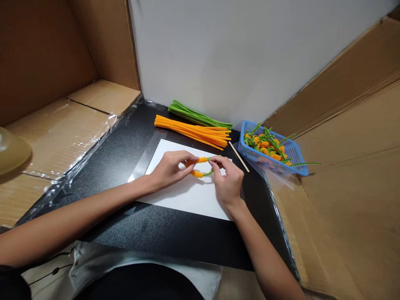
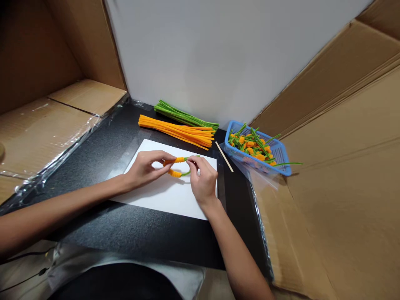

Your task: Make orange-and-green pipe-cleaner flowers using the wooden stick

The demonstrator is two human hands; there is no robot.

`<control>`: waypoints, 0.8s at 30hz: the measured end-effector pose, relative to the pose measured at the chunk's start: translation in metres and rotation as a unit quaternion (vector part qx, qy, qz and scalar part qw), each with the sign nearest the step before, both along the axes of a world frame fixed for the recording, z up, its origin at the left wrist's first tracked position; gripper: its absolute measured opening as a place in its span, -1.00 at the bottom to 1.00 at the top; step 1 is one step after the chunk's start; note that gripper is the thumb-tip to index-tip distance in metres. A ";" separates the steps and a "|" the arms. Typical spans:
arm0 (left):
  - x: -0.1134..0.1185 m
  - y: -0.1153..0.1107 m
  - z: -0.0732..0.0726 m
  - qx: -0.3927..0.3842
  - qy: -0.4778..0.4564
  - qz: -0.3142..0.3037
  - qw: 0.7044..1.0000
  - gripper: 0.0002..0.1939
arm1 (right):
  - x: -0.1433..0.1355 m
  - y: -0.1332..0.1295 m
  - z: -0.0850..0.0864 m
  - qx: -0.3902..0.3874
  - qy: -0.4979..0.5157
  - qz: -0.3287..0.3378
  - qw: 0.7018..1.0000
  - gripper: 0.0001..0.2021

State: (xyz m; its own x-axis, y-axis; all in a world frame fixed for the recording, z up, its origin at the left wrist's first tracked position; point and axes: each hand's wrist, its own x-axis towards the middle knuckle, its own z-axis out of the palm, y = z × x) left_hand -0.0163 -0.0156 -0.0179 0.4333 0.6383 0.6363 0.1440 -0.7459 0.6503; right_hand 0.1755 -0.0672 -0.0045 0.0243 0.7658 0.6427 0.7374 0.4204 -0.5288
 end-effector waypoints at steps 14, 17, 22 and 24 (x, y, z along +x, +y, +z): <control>0.000 -0.001 0.000 0.011 0.006 -0.015 1.000 -0.84 | 0.004 0.002 0.003 0.019 -0.063 0.040 0.997 -0.88; -0.001 0.000 0.000 0.020 0.012 -0.023 0.999 -0.84 | 0.001 0.001 0.001 -0.002 -0.042 0.050 0.998 -0.88; -0.002 0.003 -0.002 -0.016 -0.002 -0.002 1.000 -0.84 | 0.004 0.002 0.000 -0.070 0.071 0.029 0.995 -0.95; -0.002 0.003 -0.002 -0.019 -0.005 0.001 1.000 -0.84 | 0.005 0.003 0.000 -0.096 0.103 0.023 0.990 -0.95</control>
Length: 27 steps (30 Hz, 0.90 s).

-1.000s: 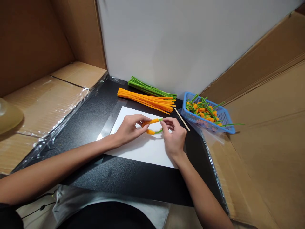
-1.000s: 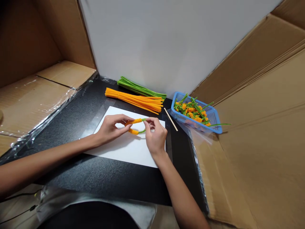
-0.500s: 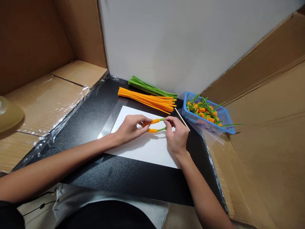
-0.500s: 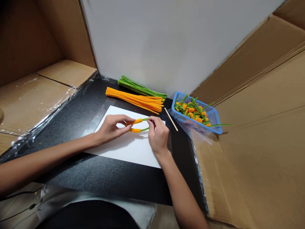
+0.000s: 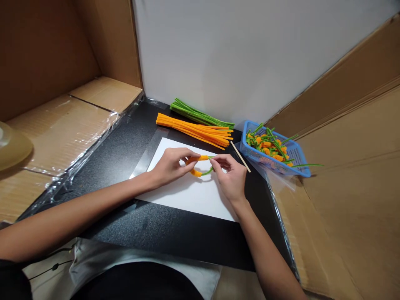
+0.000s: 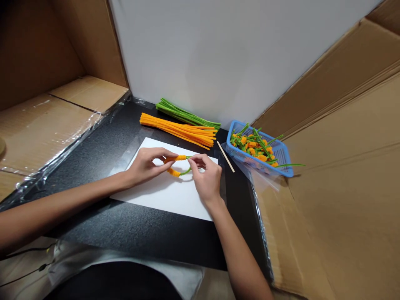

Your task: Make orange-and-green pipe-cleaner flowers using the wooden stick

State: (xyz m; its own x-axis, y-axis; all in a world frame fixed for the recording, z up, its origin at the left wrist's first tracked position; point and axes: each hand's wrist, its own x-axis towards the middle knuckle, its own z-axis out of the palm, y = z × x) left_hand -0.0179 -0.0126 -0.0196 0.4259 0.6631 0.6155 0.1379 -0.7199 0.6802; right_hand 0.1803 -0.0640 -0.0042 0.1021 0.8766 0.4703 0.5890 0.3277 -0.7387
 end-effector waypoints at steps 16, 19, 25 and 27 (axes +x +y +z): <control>0.003 -0.002 -0.002 -0.013 -0.030 0.061 0.998 -0.85 | -0.011 0.000 0.000 -0.107 0.138 0.002 0.985 -0.80; 0.003 -0.003 -0.001 -0.009 -0.034 0.055 0.998 -0.85 | -0.014 -0.002 0.002 -0.090 0.138 -0.020 0.986 -0.85; 0.002 -0.003 0.000 0.085 -0.001 0.034 0.996 -0.84 | -0.014 -0.008 0.004 0.077 -0.086 -0.022 0.993 -0.88; 0.003 -0.002 -0.001 0.106 0.002 0.038 0.994 -0.85 | -0.015 -0.009 0.003 0.091 -0.111 -0.006 0.990 -0.85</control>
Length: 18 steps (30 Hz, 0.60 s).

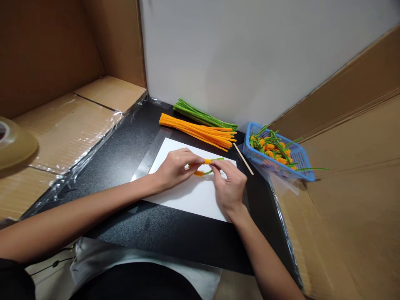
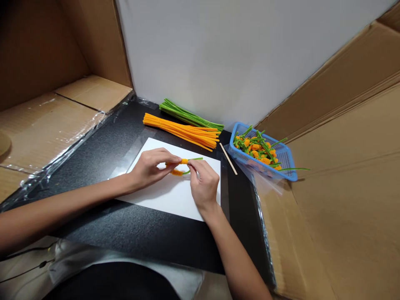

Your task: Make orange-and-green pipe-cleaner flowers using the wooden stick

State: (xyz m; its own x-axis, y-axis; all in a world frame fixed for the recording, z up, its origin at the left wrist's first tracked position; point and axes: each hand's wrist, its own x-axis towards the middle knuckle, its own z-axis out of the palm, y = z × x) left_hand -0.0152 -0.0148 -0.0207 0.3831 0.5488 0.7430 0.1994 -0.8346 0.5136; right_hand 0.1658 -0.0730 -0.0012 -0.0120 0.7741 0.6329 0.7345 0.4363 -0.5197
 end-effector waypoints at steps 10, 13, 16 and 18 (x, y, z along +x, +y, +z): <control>-0.003 0.002 0.002 -0.051 0.015 0.004 0.999 -0.84 | -0.002 0.002 -0.004 -0.089 0.111 -0.039 0.989 -0.95; -0.003 0.002 0.001 -0.042 0.008 -0.004 0.999 -0.86 | -0.004 0.002 -0.005 -0.083 0.092 -0.026 0.992 -0.94; -0.002 0.001 0.002 -0.043 0.005 -0.010 0.999 -0.88 | -0.006 0.002 -0.007 -0.109 0.125 -0.018 0.986 -0.93; -0.001 0.001 0.004 -0.074 -0.002 0.002 0.997 -0.86 | -0.004 0.004 -0.009 -0.138 0.179 -0.031 0.974 -0.91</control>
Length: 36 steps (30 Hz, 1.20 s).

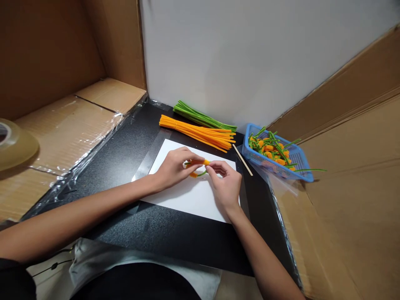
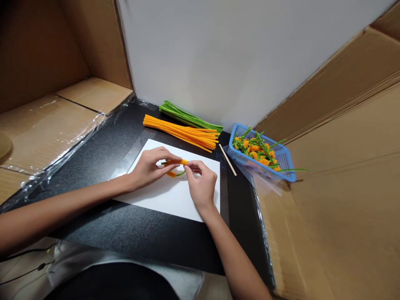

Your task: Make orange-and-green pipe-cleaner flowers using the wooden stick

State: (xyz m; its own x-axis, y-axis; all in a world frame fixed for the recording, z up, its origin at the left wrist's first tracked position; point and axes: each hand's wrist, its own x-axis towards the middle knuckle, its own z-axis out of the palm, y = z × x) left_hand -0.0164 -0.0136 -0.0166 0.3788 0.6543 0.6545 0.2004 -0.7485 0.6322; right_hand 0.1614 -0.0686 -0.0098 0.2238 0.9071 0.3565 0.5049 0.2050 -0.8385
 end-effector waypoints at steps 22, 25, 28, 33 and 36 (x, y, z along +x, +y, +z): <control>-0.032 0.047 0.003 -0.156 0.111 -0.081 0.978 -0.60 | 0.052 0.025 -0.004 -0.118 0.053 -0.027 0.991 -0.68; -0.054 0.073 0.001 -0.193 0.043 -0.047 0.979 -0.60 | 0.071 0.029 -0.001 -0.080 -0.051 -0.082 0.992 -0.65; -0.063 0.084 -0.002 -0.199 0.048 -0.053 0.977 -0.59 | 0.078 0.032 -0.002 -0.071 -0.080 -0.091 0.990 -0.65; -0.055 0.078 -0.005 -0.146 0.106 0.003 0.984 -0.66 | 0.067 0.031 -0.010 -0.066 -0.052 -0.089 0.992 -0.66; -0.048 0.074 -0.004 -0.173 0.075 -0.007 0.982 -0.63 | 0.056 0.028 -0.012 -0.071 -0.030 -0.038 0.996 -0.67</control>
State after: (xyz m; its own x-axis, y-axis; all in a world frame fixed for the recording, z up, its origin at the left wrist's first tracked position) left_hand -0.0643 0.0608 -0.0211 0.4646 0.8220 0.3292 0.3023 -0.4967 0.8136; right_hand 0.2170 -0.0405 -0.0213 0.2765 0.9306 0.2400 0.5643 0.0450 -0.8244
